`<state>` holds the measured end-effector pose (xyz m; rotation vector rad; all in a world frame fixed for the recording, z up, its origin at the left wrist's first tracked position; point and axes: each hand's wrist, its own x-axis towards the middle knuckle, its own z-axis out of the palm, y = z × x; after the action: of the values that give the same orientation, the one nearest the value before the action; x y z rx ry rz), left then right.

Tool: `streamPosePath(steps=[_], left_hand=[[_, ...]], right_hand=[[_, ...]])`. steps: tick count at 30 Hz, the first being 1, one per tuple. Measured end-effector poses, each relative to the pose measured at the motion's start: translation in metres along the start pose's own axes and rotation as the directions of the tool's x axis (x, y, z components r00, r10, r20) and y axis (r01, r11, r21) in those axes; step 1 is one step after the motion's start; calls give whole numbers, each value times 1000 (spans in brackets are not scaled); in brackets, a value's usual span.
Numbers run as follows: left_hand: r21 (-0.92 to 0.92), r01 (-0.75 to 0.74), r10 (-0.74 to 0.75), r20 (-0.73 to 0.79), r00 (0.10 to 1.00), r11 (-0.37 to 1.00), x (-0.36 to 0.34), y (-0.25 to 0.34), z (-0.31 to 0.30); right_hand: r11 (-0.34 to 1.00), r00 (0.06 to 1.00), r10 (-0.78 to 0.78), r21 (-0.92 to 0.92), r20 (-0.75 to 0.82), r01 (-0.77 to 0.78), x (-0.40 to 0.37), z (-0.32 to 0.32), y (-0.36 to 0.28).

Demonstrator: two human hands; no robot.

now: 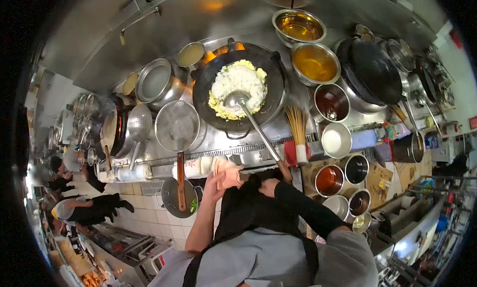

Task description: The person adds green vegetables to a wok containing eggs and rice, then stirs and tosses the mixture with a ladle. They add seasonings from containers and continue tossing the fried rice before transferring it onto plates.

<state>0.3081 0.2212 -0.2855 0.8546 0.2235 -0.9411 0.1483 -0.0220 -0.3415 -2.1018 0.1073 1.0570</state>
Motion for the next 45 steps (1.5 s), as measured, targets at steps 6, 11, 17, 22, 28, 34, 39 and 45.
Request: streamPosePath(steps=[6,11,17,22,28,34,39,45], left_hand=[[246,91,-29,-245,969,965,-57,2,21],[264,105,-8,-345,939,959,-86,-33,-21],[163,6,59,-395,917,987,-97,-43,6],[166,40,35,-425,905,985,-96,-48,-11],[196,-10,88,-394,915,980,-90,-43,5],[202,-27,104,-381,919,979,-89,-44,11],[208,-42,113,-346,931,977,-91,-45,21],[247,-46,133,-346,929,968,-93,-52,19]], right_hand=[[951,957,266,-130,-113,-280,47,28,118],[951,959,262,-139,-112,-276,49,28,130],[950,961,259,-153,-99,-272,40,27,137],[950,962,256,-159,-90,-268,40,25,138],[950,963,254,-160,-93,-267,39,24,144],[953,966,244,-161,-90,-256,41,21,145],[954,966,241,-158,-91,-253,41,21,147],[954,967,236,-165,-98,-250,39,21,152]])
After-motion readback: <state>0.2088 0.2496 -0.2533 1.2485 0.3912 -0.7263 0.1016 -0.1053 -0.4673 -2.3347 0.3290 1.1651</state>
